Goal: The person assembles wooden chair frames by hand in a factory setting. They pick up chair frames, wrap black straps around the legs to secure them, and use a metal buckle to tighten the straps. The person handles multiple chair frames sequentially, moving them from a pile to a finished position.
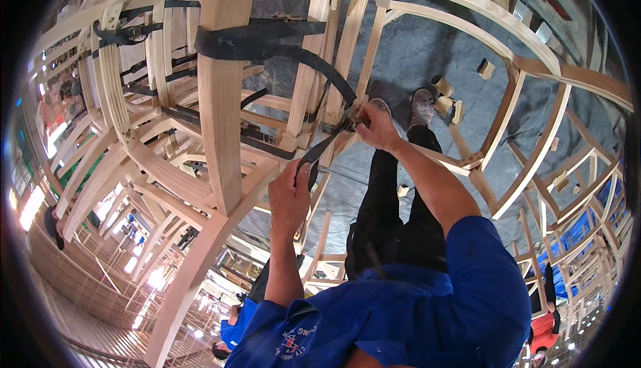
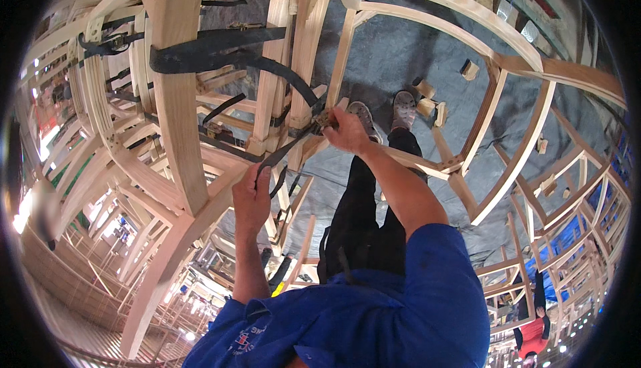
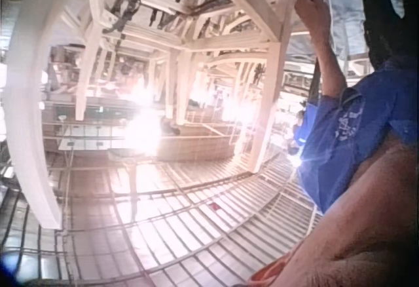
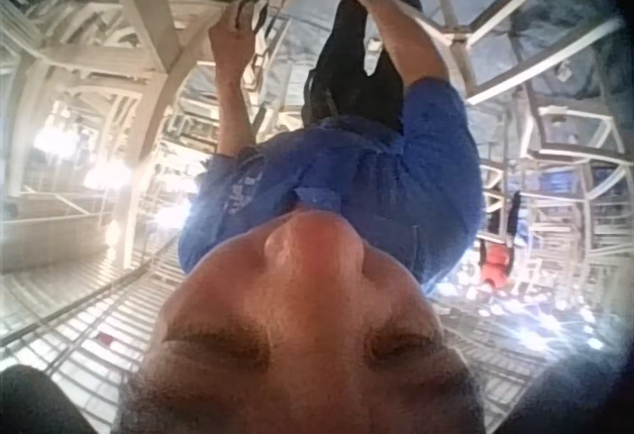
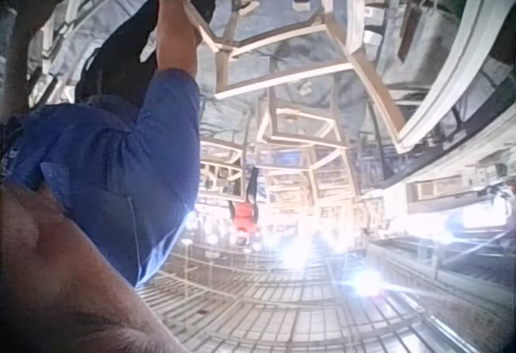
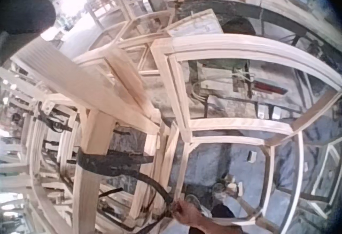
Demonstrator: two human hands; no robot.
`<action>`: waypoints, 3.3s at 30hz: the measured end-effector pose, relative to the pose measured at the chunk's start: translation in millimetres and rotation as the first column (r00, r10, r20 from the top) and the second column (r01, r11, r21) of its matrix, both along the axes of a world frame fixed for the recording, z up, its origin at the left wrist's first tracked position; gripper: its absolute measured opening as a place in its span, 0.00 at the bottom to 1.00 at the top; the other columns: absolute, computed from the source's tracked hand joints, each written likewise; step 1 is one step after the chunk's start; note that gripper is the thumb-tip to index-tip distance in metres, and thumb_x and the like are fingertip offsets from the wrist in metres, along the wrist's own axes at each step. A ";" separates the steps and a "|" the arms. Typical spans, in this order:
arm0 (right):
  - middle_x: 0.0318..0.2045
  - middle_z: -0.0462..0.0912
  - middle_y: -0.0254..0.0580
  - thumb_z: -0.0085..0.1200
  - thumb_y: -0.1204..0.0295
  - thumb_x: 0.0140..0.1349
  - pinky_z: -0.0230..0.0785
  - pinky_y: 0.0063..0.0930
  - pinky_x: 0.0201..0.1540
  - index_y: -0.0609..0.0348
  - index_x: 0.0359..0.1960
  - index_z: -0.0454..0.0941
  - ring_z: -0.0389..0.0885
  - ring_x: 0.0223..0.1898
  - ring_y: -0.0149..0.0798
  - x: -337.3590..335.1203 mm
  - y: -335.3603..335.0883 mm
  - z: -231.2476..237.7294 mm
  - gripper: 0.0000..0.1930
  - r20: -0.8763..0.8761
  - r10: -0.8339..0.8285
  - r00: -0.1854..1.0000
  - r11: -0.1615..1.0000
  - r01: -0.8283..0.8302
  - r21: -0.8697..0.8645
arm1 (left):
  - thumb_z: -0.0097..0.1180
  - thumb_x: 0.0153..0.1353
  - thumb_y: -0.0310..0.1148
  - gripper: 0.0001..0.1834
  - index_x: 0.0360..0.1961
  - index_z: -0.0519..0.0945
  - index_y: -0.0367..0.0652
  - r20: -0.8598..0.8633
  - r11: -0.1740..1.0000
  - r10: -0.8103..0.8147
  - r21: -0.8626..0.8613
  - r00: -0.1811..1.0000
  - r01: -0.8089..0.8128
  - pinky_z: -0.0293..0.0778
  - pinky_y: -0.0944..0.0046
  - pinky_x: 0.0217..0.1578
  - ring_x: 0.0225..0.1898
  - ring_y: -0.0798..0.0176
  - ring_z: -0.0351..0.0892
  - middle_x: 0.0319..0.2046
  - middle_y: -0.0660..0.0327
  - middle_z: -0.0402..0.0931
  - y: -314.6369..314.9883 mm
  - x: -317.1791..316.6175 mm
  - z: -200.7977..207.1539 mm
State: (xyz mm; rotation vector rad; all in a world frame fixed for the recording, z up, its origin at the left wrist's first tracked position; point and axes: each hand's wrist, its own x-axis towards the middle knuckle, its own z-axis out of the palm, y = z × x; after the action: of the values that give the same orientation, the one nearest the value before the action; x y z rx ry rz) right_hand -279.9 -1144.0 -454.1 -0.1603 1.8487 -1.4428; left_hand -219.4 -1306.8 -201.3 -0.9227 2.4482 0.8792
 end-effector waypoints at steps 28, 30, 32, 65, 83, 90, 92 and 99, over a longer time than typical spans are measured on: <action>0.46 0.83 0.33 0.50 0.57 0.75 0.68 0.29 0.50 0.58 0.49 0.83 0.76 0.45 0.27 -5.2 66.0 70.9 0.18 0.682 -0.155 0.714 0.952 0.292 -0.090 | 0.64 0.57 0.36 0.36 0.62 0.64 0.32 -0.032 0.994 0.030 -0.103 0.999 -0.034 0.73 0.41 0.51 0.52 0.33 0.77 0.54 0.37 0.73 106.7 -28.5 -134.9; 0.47 0.83 0.31 0.50 0.55 0.75 0.69 0.30 0.52 0.55 0.50 0.83 0.76 0.48 0.27 -5.5 70.4 73.5 0.18 0.707 -0.220 0.672 0.931 0.360 -0.053 | 0.64 0.57 0.35 0.33 0.60 0.65 0.33 -0.052 0.993 0.080 -0.078 0.995 -0.084 0.73 0.40 0.48 0.48 0.33 0.79 0.50 0.38 0.75 103.7 -29.1 -138.0; 0.47 0.83 0.30 0.50 0.54 0.75 0.69 0.31 0.53 0.54 0.53 0.82 0.76 0.49 0.26 -4.8 80.5 69.1 0.18 0.633 -0.263 0.728 0.931 0.364 -0.033 | 0.64 0.57 0.35 0.30 0.58 0.66 0.35 -0.079 0.990 0.036 -0.136 0.996 -0.046 0.73 0.38 0.45 0.43 0.32 0.80 0.45 0.39 0.78 99.3 -30.5 -142.8; 0.41 0.75 0.50 0.60 0.73 0.56 0.71 0.44 0.48 0.59 0.48 0.74 0.77 0.47 0.55 -33.6 8.1 -41.8 0.17 -0.313 0.273 0.910 0.858 -0.377 -0.349 | 0.49 0.72 0.31 0.09 0.48 0.75 0.41 -0.277 0.982 -0.191 -0.049 0.942 0.185 0.77 0.52 0.38 0.36 0.43 0.83 0.36 0.48 0.81 78.6 -7.2 -181.8; 0.48 0.81 0.41 0.58 0.84 0.57 0.71 0.31 0.58 0.57 0.51 0.78 0.80 0.52 0.40 -25.8 102.4 -149.6 0.19 0.086 0.183 0.979 0.913 -0.137 -0.385 | 0.57 0.68 0.41 0.21 0.54 0.75 0.37 -0.056 0.932 -0.309 0.181 0.949 0.314 0.77 0.50 0.48 0.48 0.41 0.82 0.54 0.44 0.78 136.9 -61.7 -187.9; 0.54 0.78 0.42 0.55 0.85 0.63 0.70 0.34 0.62 0.56 0.51 0.78 0.77 0.58 0.42 -27.2 115.0 -84.2 0.16 -0.061 0.225 0.972 0.859 -0.227 -0.458 | 0.55 0.68 0.41 0.15 0.36 0.82 0.38 0.185 0.774 -0.633 0.125 0.751 0.621 0.76 0.42 0.36 0.35 0.40 0.83 0.34 0.47 0.83 91.9 -70.0 -187.0; 0.56 0.75 0.41 0.57 0.82 0.64 0.66 0.33 0.62 0.56 0.51 0.78 0.74 0.60 0.39 -34.1 120.3 -66.2 0.15 0.038 0.258 0.965 0.850 -0.208 -0.484 | 0.55 0.68 0.40 0.14 0.32 0.83 0.41 0.134 0.807 -0.588 0.161 0.798 0.568 0.75 0.42 0.36 0.33 0.39 0.82 0.27 0.47 0.81 88.3 -63.3 -188.6; 0.51 0.79 0.38 0.57 0.86 0.62 0.71 0.33 0.59 0.56 0.47 0.79 0.78 0.55 0.39 -51.3 122.5 -75.8 0.14 -0.179 0.259 0.949 0.939 -0.291 -0.186 | 0.57 0.67 0.38 0.13 0.30 0.80 0.39 0.035 0.832 -0.537 0.185 0.843 0.523 0.70 0.48 0.31 0.30 0.42 0.76 0.25 0.49 0.75 62.4 -89.7 -114.1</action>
State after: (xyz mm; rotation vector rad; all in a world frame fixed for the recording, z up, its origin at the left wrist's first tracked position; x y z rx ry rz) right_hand -331.1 -1021.5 -529.8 -0.6266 1.7068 -1.4545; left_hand -309.2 -1244.4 -315.4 -0.1824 2.3226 0.7993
